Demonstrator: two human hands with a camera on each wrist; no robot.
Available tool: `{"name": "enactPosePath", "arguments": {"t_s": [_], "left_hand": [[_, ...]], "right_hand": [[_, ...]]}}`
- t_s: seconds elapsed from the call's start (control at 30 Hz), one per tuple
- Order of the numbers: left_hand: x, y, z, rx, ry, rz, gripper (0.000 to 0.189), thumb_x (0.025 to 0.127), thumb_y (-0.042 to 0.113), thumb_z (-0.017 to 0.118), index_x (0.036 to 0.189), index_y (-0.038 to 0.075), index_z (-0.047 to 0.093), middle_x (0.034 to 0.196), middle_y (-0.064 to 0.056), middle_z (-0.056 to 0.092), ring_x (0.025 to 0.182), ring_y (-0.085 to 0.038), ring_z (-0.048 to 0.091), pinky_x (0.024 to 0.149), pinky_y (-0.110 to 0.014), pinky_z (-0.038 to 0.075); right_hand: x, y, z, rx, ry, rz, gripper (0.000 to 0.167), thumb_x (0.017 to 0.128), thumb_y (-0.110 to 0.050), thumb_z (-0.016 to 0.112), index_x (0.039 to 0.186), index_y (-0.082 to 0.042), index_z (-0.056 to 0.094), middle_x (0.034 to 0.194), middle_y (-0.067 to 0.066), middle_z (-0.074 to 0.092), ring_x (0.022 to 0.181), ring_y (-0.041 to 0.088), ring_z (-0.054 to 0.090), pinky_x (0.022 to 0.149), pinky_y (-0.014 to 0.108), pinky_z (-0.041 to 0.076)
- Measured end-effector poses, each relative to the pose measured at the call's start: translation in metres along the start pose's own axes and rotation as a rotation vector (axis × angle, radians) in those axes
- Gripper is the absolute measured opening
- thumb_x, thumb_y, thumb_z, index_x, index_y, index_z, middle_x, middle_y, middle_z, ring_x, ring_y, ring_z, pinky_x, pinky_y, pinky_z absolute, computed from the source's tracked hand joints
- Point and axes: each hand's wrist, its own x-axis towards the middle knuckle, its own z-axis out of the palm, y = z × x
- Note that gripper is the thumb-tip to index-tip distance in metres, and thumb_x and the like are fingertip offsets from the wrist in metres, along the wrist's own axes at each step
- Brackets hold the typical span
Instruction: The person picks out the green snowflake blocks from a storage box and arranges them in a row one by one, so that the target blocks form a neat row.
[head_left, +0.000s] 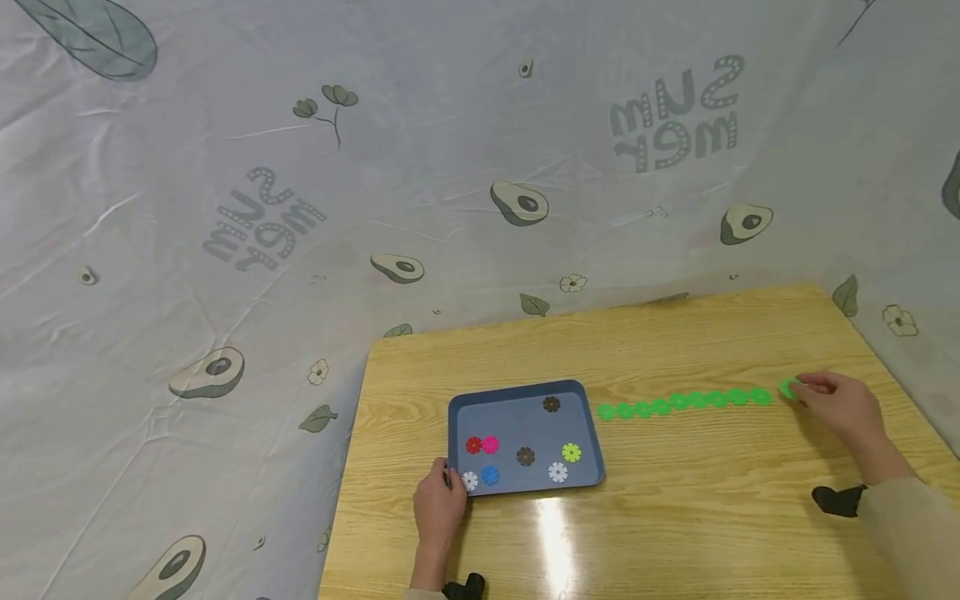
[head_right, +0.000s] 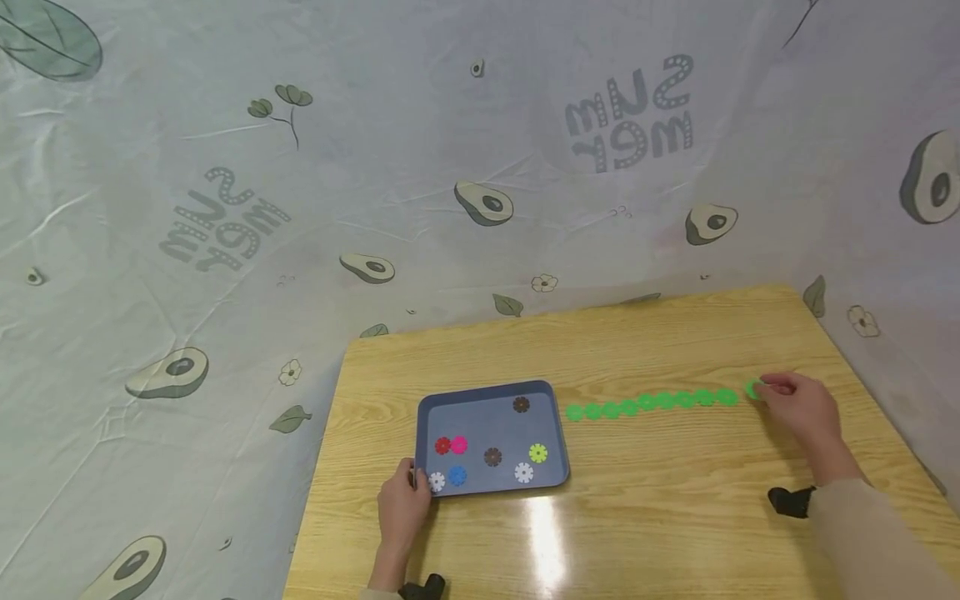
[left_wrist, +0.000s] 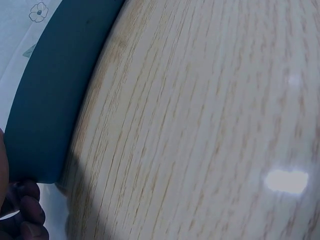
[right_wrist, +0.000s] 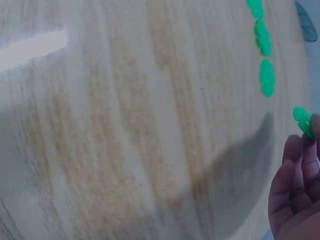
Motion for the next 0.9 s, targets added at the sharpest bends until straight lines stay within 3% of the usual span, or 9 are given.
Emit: {"name": "enactPosePath", "arguments": {"t_s": [0.37,0.67,0.9], "left_hand": [[-0.007,0.003,-0.001,-0.011,-0.001,-0.017,0.008,0.094,0.006,0.068,0.100,0.003,0.071,0.060,0.001,0.057,0.047,-0.011,0.045,0.043,-0.032,0.037],[-0.011,0.004,0.001,0.026,-0.041,-0.022,0.010,0.095,0.010,0.068,0.103,0.004,0.071,0.060,0.005,0.054,0.049,-0.009,0.044,0.045,-0.030,0.037],[-0.011,-0.001,-0.003,0.002,-0.005,0.024,0.008,0.092,0.010,0.071,0.099,0.006,0.071,0.059,0.008,0.052,0.048,-0.009,0.042,0.045,-0.031,0.035]], "right_hand": [[0.010,0.024,0.011,0.008,0.006,0.082,0.061,0.105,-0.043,0.055,0.128,0.014,0.058,0.116,0.035,0.063,0.104,0.055,0.054,0.083,0.059,0.040],[-0.005,0.041,0.016,-0.075,0.018,0.087,0.053,0.105,-0.038,0.055,0.119,0.013,0.063,0.115,0.036,0.063,0.098,0.053,0.057,0.075,0.052,0.039],[-0.009,0.043,0.024,-0.056,0.064,0.075,0.055,0.106,-0.039,0.052,0.124,0.012,0.060,0.106,0.029,0.066,0.087,0.038,0.060,0.071,0.044,0.038]]}}
